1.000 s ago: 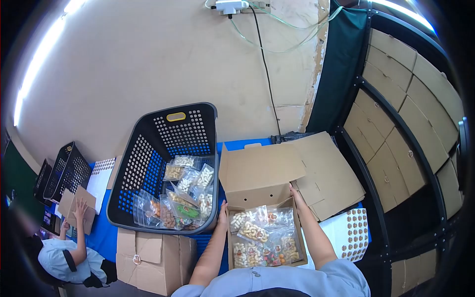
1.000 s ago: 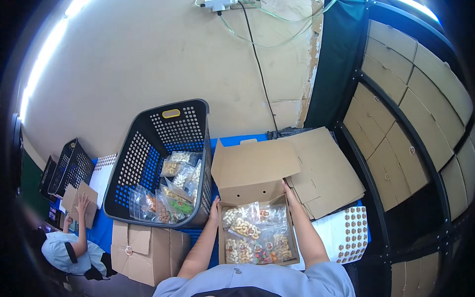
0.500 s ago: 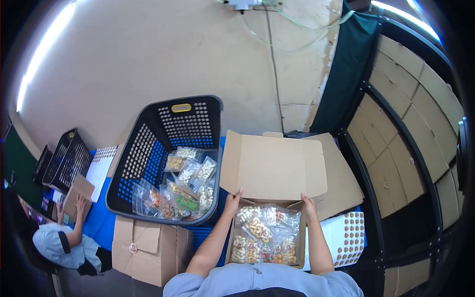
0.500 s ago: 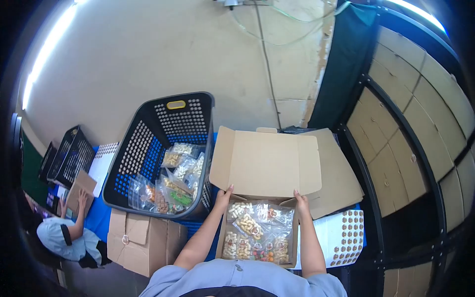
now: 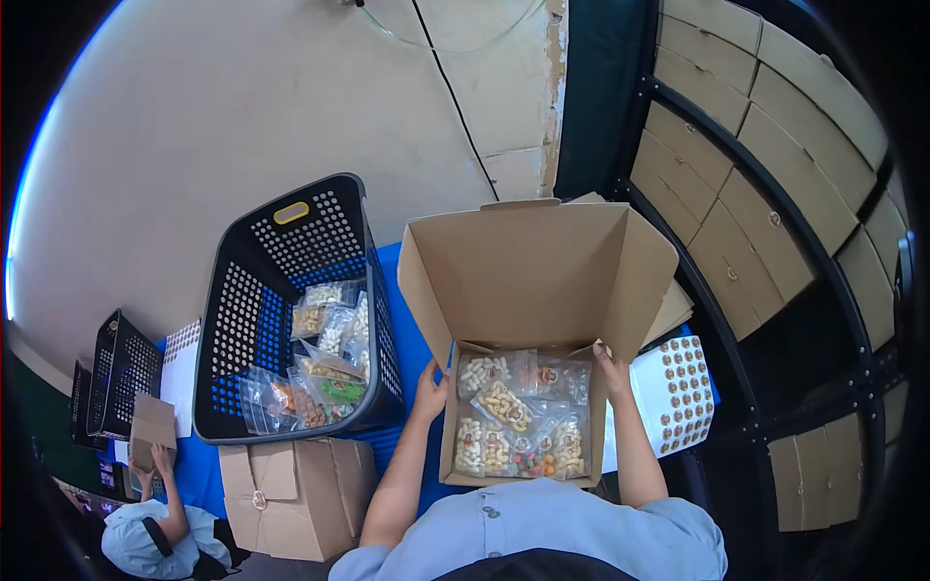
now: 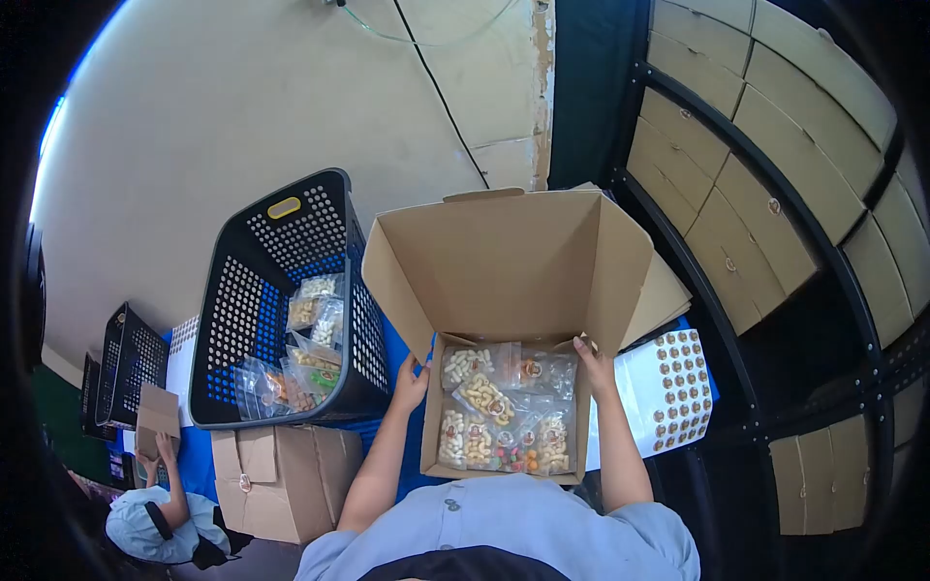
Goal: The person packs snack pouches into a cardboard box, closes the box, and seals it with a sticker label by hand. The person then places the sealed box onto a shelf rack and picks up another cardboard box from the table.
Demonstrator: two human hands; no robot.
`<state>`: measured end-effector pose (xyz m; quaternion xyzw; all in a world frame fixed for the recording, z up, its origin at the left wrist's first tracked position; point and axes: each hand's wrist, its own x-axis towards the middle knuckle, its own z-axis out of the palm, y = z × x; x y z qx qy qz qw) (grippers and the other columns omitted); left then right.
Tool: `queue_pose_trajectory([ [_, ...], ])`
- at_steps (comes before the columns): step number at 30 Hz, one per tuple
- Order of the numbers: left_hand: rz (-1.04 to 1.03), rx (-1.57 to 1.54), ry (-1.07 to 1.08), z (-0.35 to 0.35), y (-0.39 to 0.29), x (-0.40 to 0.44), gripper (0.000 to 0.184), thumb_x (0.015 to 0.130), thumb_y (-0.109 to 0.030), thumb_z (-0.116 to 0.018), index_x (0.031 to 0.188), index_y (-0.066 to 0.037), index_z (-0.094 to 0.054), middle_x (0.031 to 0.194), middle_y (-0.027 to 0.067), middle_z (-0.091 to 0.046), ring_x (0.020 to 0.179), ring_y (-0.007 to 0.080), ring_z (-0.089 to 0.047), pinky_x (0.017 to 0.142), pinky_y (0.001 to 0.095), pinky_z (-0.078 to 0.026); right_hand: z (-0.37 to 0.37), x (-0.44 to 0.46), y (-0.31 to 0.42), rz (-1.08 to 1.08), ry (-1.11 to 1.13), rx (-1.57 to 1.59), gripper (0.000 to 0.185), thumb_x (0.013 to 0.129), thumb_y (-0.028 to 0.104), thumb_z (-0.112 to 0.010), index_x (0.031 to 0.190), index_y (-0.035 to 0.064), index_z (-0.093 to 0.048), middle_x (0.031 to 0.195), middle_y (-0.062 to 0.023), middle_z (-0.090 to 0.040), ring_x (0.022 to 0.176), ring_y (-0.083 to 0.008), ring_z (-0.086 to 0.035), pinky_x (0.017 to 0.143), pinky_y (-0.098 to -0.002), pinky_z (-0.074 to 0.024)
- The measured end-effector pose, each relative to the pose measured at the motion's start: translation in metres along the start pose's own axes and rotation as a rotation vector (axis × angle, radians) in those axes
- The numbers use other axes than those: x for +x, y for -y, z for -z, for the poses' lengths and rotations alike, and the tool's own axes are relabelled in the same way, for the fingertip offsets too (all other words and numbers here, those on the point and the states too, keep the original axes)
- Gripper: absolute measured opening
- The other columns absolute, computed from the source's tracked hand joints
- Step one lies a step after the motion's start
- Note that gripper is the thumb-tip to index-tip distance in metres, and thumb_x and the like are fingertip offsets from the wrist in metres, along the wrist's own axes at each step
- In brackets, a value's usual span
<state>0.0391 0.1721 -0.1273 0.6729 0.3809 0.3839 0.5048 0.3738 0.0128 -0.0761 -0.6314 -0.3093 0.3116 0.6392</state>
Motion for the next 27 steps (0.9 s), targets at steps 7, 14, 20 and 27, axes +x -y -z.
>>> queue_pose_trajectory([
  [7,-0.085,0.061,-0.086,-0.022,0.004,-0.006,0.043,0.088,-0.001,-0.05,0.129,0.007,-0.043,0.131,0.0209,-0.051,0.125,0.0294,-0.046,0.106,0.036,-0.031,0.005,-0.049,0.009,0.309,-0.06,-0.549,0.075,0.077,0.029,-0.076,0.135,0.0008,-0.039,0.136,-0.0212,-0.039,0.13,-0.0347,-0.034,0.107,-0.0412,-0.0293],
  [14,0.131,0.06,-0.012,-0.005,0.021,-0.03,0.038,0.089,-0.01,-0.054,0.125,0.002,-0.05,0.127,0.0169,-0.055,0.119,0.0313,-0.05,0.104,0.0368,-0.034,0.022,-0.081,-0.01,0.108,0.322,-0.751,0.072,0.077,0.029,-0.072,0.133,-0.0015,-0.039,0.131,-0.0266,-0.042,0.121,-0.0427,-0.041,0.105,-0.045,-0.0317],
  [20,-0.114,0.13,-0.009,0.015,0.0,-0.037,0.028,0.091,-0.008,-0.054,0.116,-0.001,-0.062,0.134,0.0148,-0.05,0.119,0.0272,-0.051,0.098,0.0351,-0.042,0.065,-0.091,-0.013,0.236,0.164,-0.456,0.049,0.088,0.023,-0.056,0.133,0.0064,-0.046,0.143,-0.0127,-0.038,0.128,-0.0316,-0.039,0.105,-0.0431,-0.0339],
  [27,0.386,-0.764,-0.077,-0.008,-0.039,-0.083,0.062,0.098,-0.053,-0.03,0.143,-0.011,-0.035,0.145,0.01,-0.038,0.129,0.0231,-0.042,0.106,0.0371,-0.036,0.052,-0.111,0.026,-0.475,0.358,-0.033,0.09,0.09,0.062,-0.043,0.15,0.0111,0.002,0.154,-0.0129,-0.019,0.142,-0.0281,-0.02,0.108,-0.0552,-0.0239],
])
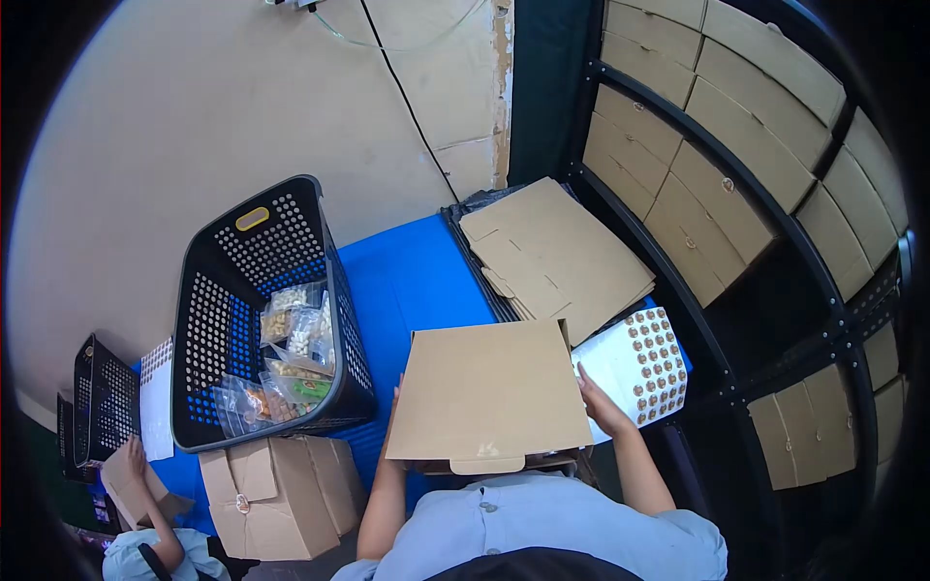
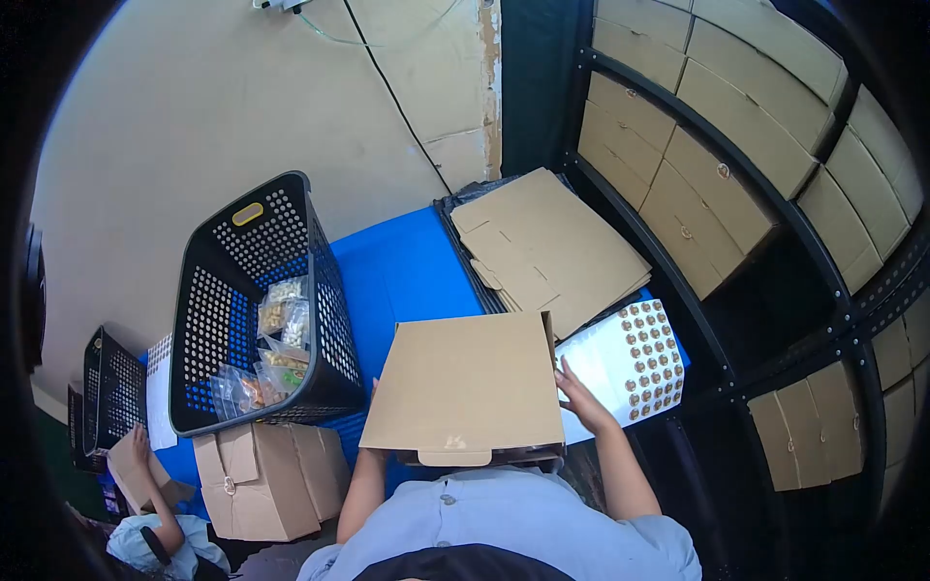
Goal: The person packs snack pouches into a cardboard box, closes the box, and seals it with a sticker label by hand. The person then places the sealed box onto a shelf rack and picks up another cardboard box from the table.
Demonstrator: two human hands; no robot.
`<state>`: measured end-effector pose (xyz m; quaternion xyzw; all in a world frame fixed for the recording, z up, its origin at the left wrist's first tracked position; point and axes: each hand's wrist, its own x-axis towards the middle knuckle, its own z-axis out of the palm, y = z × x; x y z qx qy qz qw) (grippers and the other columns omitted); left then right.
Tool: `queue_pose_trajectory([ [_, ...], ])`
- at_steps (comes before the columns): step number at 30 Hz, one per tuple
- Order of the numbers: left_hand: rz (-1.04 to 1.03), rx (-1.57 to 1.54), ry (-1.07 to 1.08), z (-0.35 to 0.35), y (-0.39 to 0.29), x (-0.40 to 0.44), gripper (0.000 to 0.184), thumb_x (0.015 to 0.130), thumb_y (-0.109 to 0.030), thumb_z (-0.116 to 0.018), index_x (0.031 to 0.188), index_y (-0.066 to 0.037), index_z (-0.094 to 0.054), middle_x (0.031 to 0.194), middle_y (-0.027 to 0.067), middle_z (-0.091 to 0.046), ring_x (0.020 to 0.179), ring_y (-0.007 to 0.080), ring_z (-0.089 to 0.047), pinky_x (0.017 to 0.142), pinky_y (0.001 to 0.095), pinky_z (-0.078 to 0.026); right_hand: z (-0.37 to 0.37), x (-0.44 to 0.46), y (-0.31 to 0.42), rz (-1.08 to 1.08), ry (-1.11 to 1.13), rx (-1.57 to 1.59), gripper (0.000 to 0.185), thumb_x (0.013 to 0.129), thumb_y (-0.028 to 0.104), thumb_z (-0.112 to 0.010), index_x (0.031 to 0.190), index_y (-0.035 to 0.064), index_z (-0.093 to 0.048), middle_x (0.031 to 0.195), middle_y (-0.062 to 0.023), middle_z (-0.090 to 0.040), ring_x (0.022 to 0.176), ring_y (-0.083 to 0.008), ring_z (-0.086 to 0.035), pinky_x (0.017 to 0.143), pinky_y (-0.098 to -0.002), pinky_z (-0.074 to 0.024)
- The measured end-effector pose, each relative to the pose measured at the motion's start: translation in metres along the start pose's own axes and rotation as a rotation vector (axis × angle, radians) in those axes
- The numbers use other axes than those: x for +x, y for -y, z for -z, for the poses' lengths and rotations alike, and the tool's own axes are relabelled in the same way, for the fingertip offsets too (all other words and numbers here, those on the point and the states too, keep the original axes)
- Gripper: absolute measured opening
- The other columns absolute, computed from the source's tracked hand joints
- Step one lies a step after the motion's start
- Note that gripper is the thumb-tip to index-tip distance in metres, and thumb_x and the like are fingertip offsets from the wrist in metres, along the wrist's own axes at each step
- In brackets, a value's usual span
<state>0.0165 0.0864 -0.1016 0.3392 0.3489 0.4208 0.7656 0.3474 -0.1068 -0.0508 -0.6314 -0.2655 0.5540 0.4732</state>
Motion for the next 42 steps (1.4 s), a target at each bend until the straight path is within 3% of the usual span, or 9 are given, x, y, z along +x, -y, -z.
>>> queue_pose_trajectory([
  [2,0.283,-0.085,0.009,0.005,-0.016,-0.02,0.067,0.094,-0.06,-0.033,0.137,-0.009,-0.043,0.134,0.013,-0.049,0.117,0.0249,-0.054,0.096,0.0372,-0.046,-0.006,0.008,-0.013,0.035,0.026,0.127,0.088,0.092,0.059,-0.042,0.15,0.009,0.001,0.155,-0.0116,-0.018,0.142,-0.0256,-0.019,0.111,-0.0478,-0.0205],
  [6,0.296,-0.2,0.062,0.042,-0.006,-0.031,0.059,0.096,-0.051,-0.037,0.134,-0.007,-0.046,0.123,0.0113,-0.059,0.111,0.0252,-0.058,0.093,0.0377,-0.048,-0.023,0.024,-0.017,0.02,0.207,0.306,0.083,0.094,0.052,-0.043,0.15,0.0091,-0.001,0.154,-0.0111,-0.018,0.142,-0.0235,-0.02,0.112,-0.0377,-0.02],
  [9,0.317,-0.238,0.117,0.048,-0.019,-0.037,0.05,0.095,-0.037,-0.039,0.133,-0.005,-0.047,0.123,0.0108,-0.058,0.11,0.0247,-0.058,0.091,0.0379,-0.049,-0.049,0.043,-0.017,0.142,-0.047,0.357,0.05,0.097,0.032,-0.042,0.135,-0.0008,-0.044,0.13,-0.011,-0.054,0.117,-0.0188,-0.052,0.099,-0.0324,-0.0401],
  [22,-0.263,0.501,-0.158,0.055,0.006,0.013,0.056,0.097,-0.012,-0.039,0.149,-0.007,-0.02,0.151,0.0109,-0.029,0.137,0.0219,-0.03,0.111,0.0304,-0.024,-0.082,0.137,0.007,0.394,-0.112,-0.56,0.051,0.099,0.023,-0.043,0.144,0.0022,-0.03,0.133,-0.0196,-0.051,0.122,-0.0276,-0.05,0.102,-0.0293,-0.0357],
  [24,-0.246,0.548,-0.167,0.06,0.008,0.019,0.056,0.097,-0.011,-0.039,0.149,-0.008,-0.02,0.151,0.0103,-0.028,0.138,0.0213,-0.029,0.111,0.0299,-0.023,-0.089,0.134,0.011,0.389,-0.068,-0.522,0.056,0.097,0.021,-0.046,0.146,0.0035,-0.025,0.14,-0.0248,-0.041,0.131,-0.0374,-0.037,0.108,-0.0379,-0.0303],
  [26,-0.217,0.579,-0.166,0.067,0.009,0.022,0.056,0.097,-0.011,-0.039,0.149,-0.009,-0.019,0.152,0.0098,-0.026,0.138,0.0208,-0.028,0.111,0.0295,-0.023,-0.096,0.131,0.006,0.696,-0.435,-1.149,0.064,0.092,0.02,-0.053,0.146,0.0054,-0.023,0.148,-0.0238,-0.028,0.137,-0.043,-0.024,0.111,-0.0481,-0.0228],
  [27,-0.202,0.584,-0.166,0.069,0.009,0.02,0.056,0.097,-0.011,-0.039,0.149,-0.009,-0.019,0.152,0.0095,-0.026,0.138,0.0205,-0.027,0.111,0.0292,-0.022,-0.1,0.121,0.016,0.696,-0.375,-1.132,0.074,0.085,0.024,-0.063,0.146,0.0062,-0.024,0.152,-0.0227,-0.016,0.14,-0.0458,-0.011,0.112,-0.0543,-0.015],
  [34,-0.102,0.457,-0.219,0.056,0.002,-0.013,0.057,0.097,-0.015,-0.042,0.15,-0.012,-0.021,0.15,0.0084,-0.032,0.135,0.018,-0.033,0.108,0.0271,-0.026,-0.145,0.048,0.037,0.834,0.361,-1.262,0.101,0.068,0.036,-0.079,0.149,0.0189,-0.021,0.154,-0.0183,-0.013,0.142,-0.0396,-0.009,0.113,-0.0564,-0.0121],
  [42,-0.062,0.481,-0.233,0.057,0.008,-0.026,0.054,0.098,-0.024,-0.042,0.148,-0.012,-0.026,0.149,0.0079,-0.032,0.136,0.0193,-0.03,0.11,0.0292,-0.025,-0.152,0.049,0.029,0.872,0.32,-1.296,0.088,0.071,0.02,-0.077,0.145,0.0215,-0.03,0.151,-0.0139,-0.023,0.142,-0.035,-0.016,0.113,-0.056,-0.0154],
])
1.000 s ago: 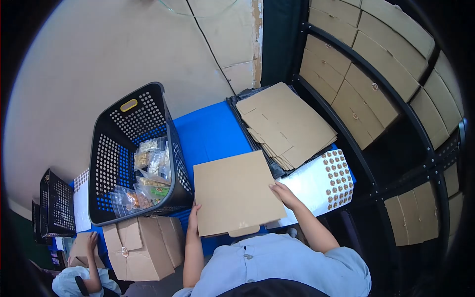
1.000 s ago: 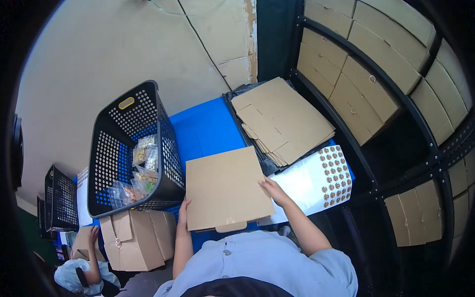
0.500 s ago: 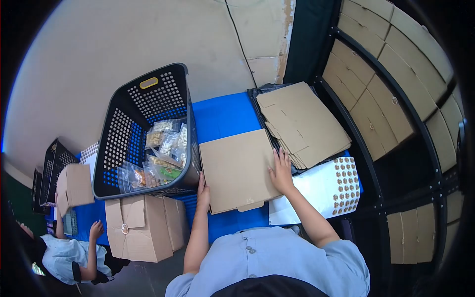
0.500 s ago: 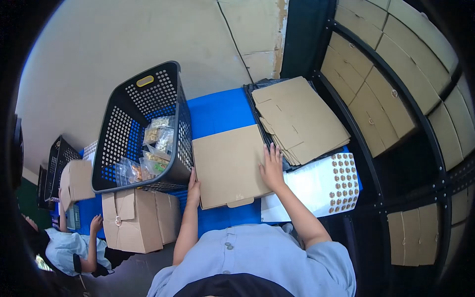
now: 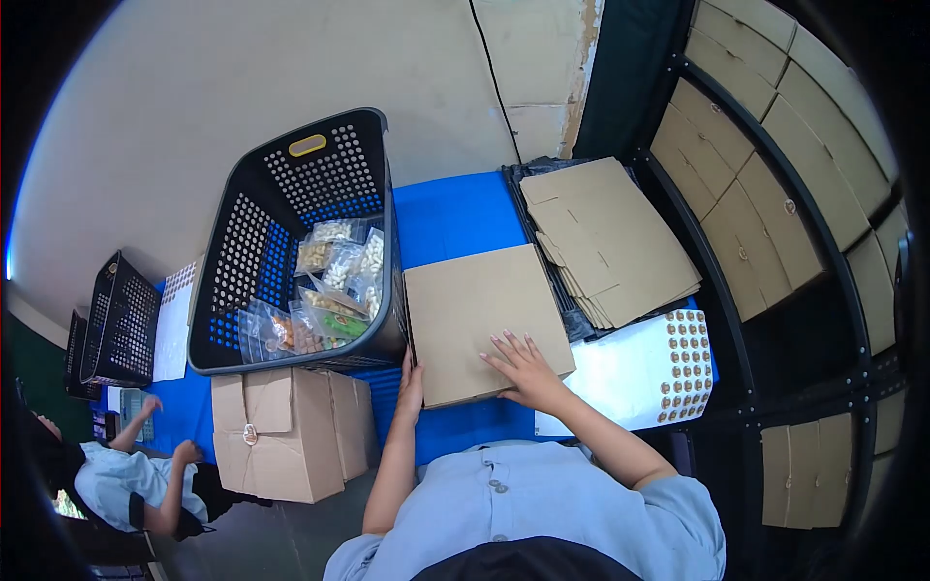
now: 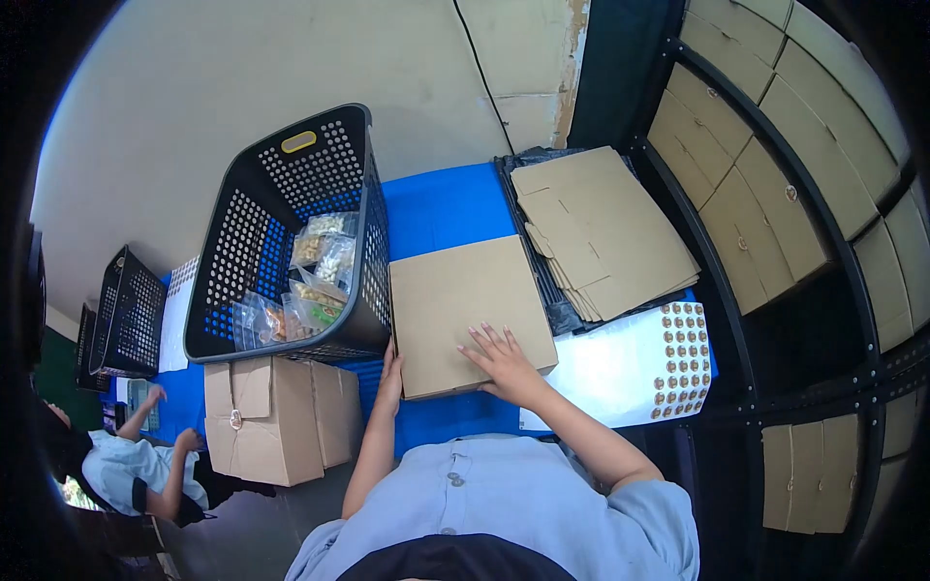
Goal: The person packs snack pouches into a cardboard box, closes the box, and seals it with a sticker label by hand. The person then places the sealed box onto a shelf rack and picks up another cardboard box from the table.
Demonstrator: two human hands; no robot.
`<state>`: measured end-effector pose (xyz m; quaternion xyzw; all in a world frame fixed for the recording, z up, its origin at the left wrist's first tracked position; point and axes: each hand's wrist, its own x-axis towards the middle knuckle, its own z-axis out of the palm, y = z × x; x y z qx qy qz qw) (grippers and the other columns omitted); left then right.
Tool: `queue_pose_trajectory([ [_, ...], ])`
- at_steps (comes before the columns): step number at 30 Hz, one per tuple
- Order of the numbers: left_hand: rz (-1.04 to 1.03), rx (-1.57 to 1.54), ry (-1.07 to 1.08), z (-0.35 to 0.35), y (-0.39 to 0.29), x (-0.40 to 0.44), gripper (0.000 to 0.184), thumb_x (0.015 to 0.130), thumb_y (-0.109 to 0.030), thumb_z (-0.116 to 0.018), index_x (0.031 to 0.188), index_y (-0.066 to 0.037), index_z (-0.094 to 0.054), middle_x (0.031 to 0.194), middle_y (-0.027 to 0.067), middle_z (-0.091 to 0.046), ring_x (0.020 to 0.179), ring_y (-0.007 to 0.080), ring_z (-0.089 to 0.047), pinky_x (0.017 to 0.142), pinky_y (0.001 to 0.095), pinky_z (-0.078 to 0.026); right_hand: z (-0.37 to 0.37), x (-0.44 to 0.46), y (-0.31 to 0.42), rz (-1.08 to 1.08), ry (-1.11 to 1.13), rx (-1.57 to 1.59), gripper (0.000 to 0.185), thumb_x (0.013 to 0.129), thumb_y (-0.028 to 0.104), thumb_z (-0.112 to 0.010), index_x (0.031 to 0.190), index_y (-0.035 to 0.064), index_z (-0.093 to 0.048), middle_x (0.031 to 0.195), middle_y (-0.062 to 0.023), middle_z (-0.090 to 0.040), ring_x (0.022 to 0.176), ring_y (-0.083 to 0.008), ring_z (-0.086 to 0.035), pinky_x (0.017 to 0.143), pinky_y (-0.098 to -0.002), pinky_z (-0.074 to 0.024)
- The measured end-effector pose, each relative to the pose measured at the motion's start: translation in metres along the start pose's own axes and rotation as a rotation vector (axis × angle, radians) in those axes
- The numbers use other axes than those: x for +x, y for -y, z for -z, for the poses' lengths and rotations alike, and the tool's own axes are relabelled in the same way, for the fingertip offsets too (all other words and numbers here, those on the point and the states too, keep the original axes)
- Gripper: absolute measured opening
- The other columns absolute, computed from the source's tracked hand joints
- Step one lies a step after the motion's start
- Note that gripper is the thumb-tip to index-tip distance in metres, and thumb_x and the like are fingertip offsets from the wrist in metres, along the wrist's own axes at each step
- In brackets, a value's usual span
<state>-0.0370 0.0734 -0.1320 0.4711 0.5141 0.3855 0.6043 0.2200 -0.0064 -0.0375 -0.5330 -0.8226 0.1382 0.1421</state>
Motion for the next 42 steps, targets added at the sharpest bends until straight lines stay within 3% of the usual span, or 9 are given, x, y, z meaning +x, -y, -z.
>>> queue_pose_trajectory([
  [5,-0.017,0.004,0.0,-0.002,0.003,0.002,0.055,0.098,-0.025,-0.043,0.148,-0.012,-0.024,0.149,0.0083,-0.031,0.137,0.0198,-0.03,0.11,0.0297,-0.024,0.007,-0.001,-0.002,0.034,-0.025,0.028,0.075,0.073,0.017,-0.074,0.139,0.0187,-0.039,0.147,-0.0126,-0.032,0.14,-0.0325,-0.022,0.114,-0.0539,-0.0158],
  [20,-0.028,0.021,0.008,-0.002,0.003,0.006,0.059,0.097,-0.028,-0.046,0.148,-0.012,-0.021,0.15,0.0095,-0.03,0.137,0.0211,-0.028,0.11,0.031,-0.023,0.0,0.0,-0.008,0.011,-0.024,0.082,0.064,0.075,0.021,-0.073,0.134,0.0181,-0.048,0.14,-0.0121,-0.042,0.137,-0.0318,-0.03,0.113,-0.0529,-0.0193],
  [42,-0.046,0.06,0.025,-0.003,0.006,0.007,0.065,0.096,-0.032,-0.05,0.149,-0.012,-0.017,0.15,0.0113,-0.028,0.138,0.0231,-0.026,0.111,0.0329,-0.022,-0.014,0.0,-0.01,0.025,-0.012,0.148,0.058,0.075,0.021,-0.073,0.129,0.0143,-0.053,0.135,-0.0127,-0.048,0.131,-0.03,-0.039,0.11,-0.0542,-0.0248],
])
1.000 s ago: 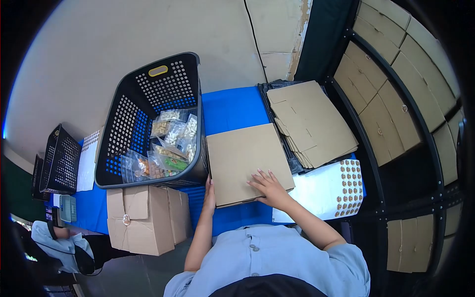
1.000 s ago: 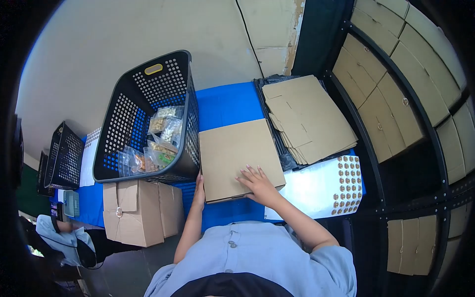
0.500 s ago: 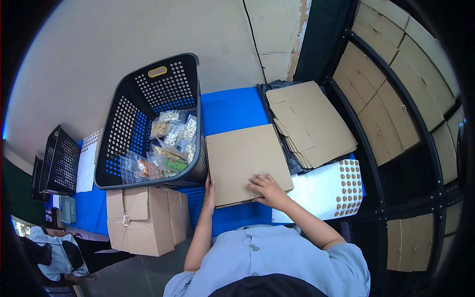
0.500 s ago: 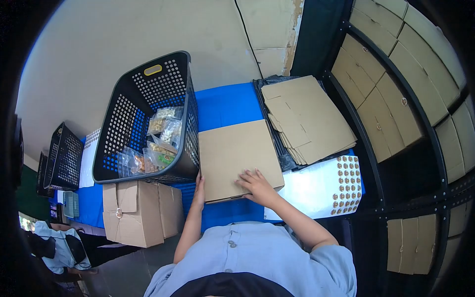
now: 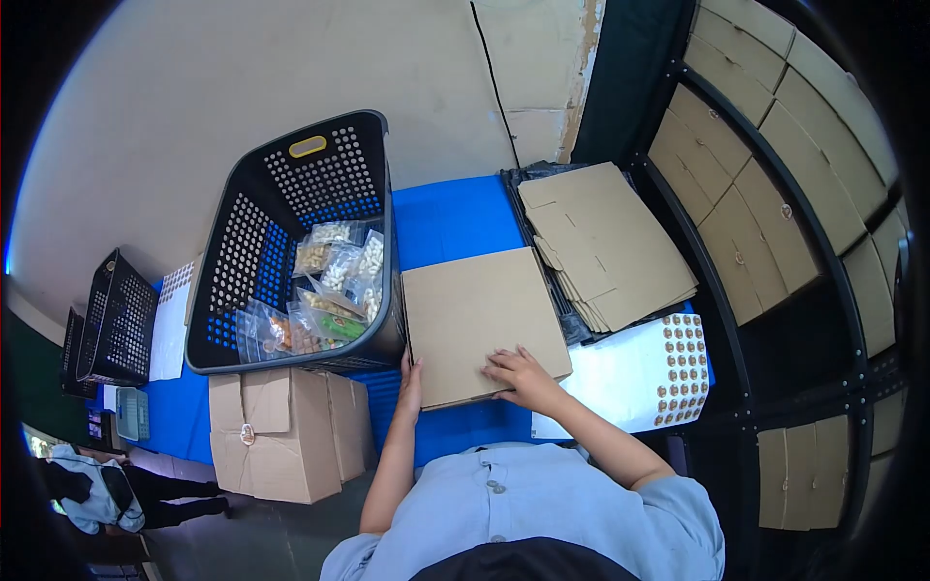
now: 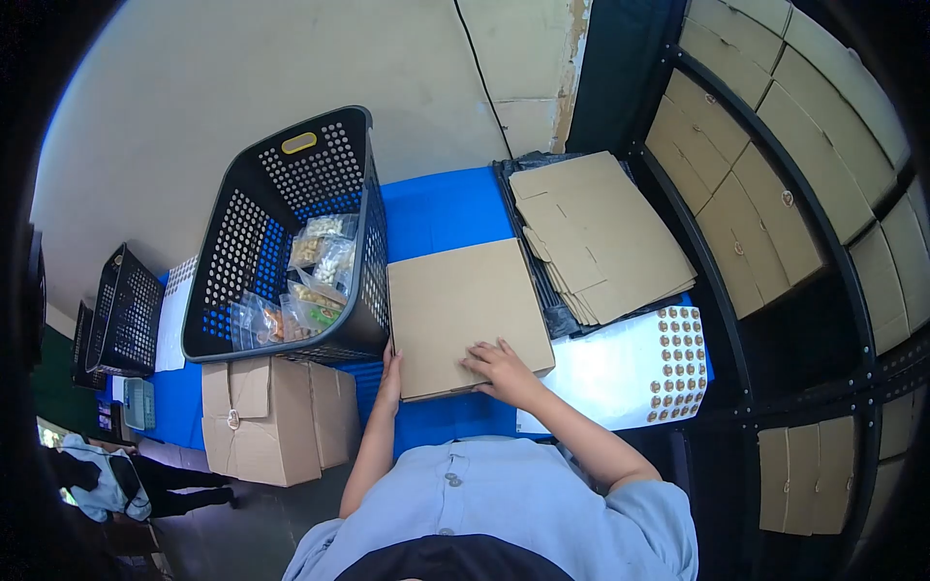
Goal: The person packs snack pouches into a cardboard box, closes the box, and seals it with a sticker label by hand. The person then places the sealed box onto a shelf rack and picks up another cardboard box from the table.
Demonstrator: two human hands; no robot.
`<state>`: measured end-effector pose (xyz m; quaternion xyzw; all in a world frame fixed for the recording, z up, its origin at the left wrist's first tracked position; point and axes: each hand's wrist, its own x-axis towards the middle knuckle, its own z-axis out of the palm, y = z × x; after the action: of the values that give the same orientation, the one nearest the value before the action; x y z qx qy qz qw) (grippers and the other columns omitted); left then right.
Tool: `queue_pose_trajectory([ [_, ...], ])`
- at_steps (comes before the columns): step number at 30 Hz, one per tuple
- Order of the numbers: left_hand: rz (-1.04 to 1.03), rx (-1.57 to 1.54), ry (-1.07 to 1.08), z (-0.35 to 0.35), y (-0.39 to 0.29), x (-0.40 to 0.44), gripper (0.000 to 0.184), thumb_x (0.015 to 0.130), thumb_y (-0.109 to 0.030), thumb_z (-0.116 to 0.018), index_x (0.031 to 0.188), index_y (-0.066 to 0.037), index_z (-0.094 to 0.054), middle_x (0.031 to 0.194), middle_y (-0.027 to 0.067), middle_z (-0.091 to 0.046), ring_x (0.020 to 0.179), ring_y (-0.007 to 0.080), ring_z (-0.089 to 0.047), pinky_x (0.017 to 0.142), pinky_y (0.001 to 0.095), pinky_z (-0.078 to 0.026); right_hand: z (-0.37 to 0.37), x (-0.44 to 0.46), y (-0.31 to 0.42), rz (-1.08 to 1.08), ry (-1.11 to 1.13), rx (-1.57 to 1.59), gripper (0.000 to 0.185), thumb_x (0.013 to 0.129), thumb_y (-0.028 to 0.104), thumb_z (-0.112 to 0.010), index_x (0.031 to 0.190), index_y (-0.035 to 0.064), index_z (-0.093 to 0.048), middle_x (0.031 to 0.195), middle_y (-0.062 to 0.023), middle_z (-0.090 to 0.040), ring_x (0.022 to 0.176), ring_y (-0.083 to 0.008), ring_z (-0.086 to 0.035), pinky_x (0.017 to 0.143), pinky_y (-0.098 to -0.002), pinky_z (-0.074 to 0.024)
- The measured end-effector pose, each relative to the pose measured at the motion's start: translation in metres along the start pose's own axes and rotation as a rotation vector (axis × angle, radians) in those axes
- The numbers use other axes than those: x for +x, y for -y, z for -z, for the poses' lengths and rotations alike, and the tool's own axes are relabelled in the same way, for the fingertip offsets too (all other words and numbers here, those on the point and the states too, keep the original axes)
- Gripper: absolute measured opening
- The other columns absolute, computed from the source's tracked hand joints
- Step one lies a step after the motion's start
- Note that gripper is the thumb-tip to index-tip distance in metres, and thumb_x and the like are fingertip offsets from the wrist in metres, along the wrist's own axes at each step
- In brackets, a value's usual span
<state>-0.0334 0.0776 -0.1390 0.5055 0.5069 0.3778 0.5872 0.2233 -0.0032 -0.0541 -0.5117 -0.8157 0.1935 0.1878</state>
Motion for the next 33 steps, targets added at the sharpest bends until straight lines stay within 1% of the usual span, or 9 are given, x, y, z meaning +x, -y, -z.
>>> queue_pose_trajectory([
  [3,-0.018,0.019,0.003,-0.001,0.003,-0.001,0.066,0.096,-0.032,-0.05,0.149,-0.012,-0.016,0.15,0.0115,-0.027,0.138,0.0234,-0.026,0.111,0.0332,-0.022,-0.003,0.001,0.005,0.008,0.014,-0.067,0.061,0.08,0.033,-0.069,0.135,0.0167,-0.047,0.142,-0.0146,-0.039,0.135,-0.0315,-0.032,0.109,-0.0567,-0.0225],
  [6,-0.077,0.031,-0.014,-0.008,0.002,-0.006,0.068,0.092,-0.012,-0.057,0.146,-0.008,-0.016,0.147,0.0155,-0.03,0.133,0.0252,-0.032,0.109,0.034,-0.026,-0.016,-0.006,0.006,0.061,-0.11,-0.148,0.061,0.083,0.037,-0.066,0.136,0.0167,-0.045,0.144,-0.0157,-0.037,0.136,-0.0329,-0.03,0.109,-0.0567,-0.0223],
  [9,-0.021,0.072,-0.016,-0.015,-0.008,-0.011,0.064,0.096,-0.014,-0.05,0.148,-0.009,-0.013,0.149,0.0153,-0.028,0.133,0.0245,-0.032,0.109,0.034,-0.026,-0.023,-0.009,-0.004,0.082,-0.186,-0.092,0.054,0.085,0.031,-0.064,0.133,0.0132,-0.048,0.141,-0.0173,-0.04,0.134,-0.0341,-0.033,0.109,-0.0524,-0.0258],
  [12,-0.16,0.114,0.006,-0.009,0.024,0.003,0.06,0.099,-0.013,-0.045,0.149,-0.008,-0.013,0.15,0.016,-0.026,0.134,0.0252,-0.031,0.11,0.0338,-0.025,-0.016,-0.026,-0.017,-0.021,-0.405,0.101,0.045,0.086,0.024,-0.062,0.127,0.008,-0.051,0.135,-0.018,-0.044,0.13,-0.0351,-0.038,0.107,-0.0467,-0.0311],
  [16,-0.168,0.137,-0.029,-0.01,0.018,-0.002,0.058,0.099,-0.015,-0.043,0.149,-0.008,-0.014,0.149,0.0187,-0.027,0.134,0.0269,-0.032,0.11,0.0343,-0.025,-0.019,-0.087,-0.057,-0.392,-0.922,0.077,0.035,0.078,0.002,-0.063,0.112,0.0033,-0.059,0.116,-0.0161,-0.056,0.109,-0.0336,-0.051,0.096,-0.0406,-0.0414],
  [19,-0.198,0.22,-0.078,-0.013,0.018,-0.002,0.057,0.099,-0.016,-0.043,0.148,-0.007,-0.016,0.147,0.0205,-0.03,0.133,0.0283,-0.033,0.11,0.035,-0.026,-0.024,-0.152,-0.093,-0.816,-1.11,-0.138,0.033,0.078,-0.002,-0.06,0.111,0.0033,-0.058,0.105,-0.0163,-0.054,0.103,-0.0335,-0.049,0.094,-0.0414,-0.0397],
  [22,-0.244,0.223,-0.1,-0.016,0.013,-0.004,0.056,0.099,-0.016,-0.043,0.148,-0.007,-0.018,0.147,0.0209,-0.03,0.133,0.0294,-0.033,0.109,0.0358,-0.026,-0.026,-0.217,-0.123,-1.114,-1.034,-0.437,0.024,0.08,0.001,-0.06,0.104,-0.0002,-0.065,0.103,-0.0166,-0.057,0.1,-0.0332,-0.052,0.09,-0.0412,-0.042],
  [24,-0.225,0.278,-0.105,-0.014,0.012,-0.004,0.056,0.099,-0.016,-0.043,0.148,-0.006,-0.018,0.148,0.0209,-0.029,0.134,0.0297,-0.033,0.109,0.0363,-0.026,-0.036,-0.25,-0.144,-1.181,-0.999,-0.382,0.02,0.083,0.003,-0.059,0.1,-0.0011,-0.068,0.102,-0.0157,-0.062,0.097,-0.0323,-0.057,0.089,-0.0395,-0.0452],
  [33,-0.232,0.288,-0.122,-0.011,0.02,-0.001,0.056,0.098,-0.016,-0.043,0.148,-0.007,-0.018,0.149,0.0201,-0.028,0.134,0.0304,-0.032,0.109,0.0364,-0.027,-0.032,-0.269,-0.151,-1.207,-0.913,-0.394,0.017,0.086,0.01,-0.061,0.095,-0.002,-0.068,0.099,-0.0148,-0.065,0.095,-0.03,-0.061,0.089,-0.0377,-0.0465],
])
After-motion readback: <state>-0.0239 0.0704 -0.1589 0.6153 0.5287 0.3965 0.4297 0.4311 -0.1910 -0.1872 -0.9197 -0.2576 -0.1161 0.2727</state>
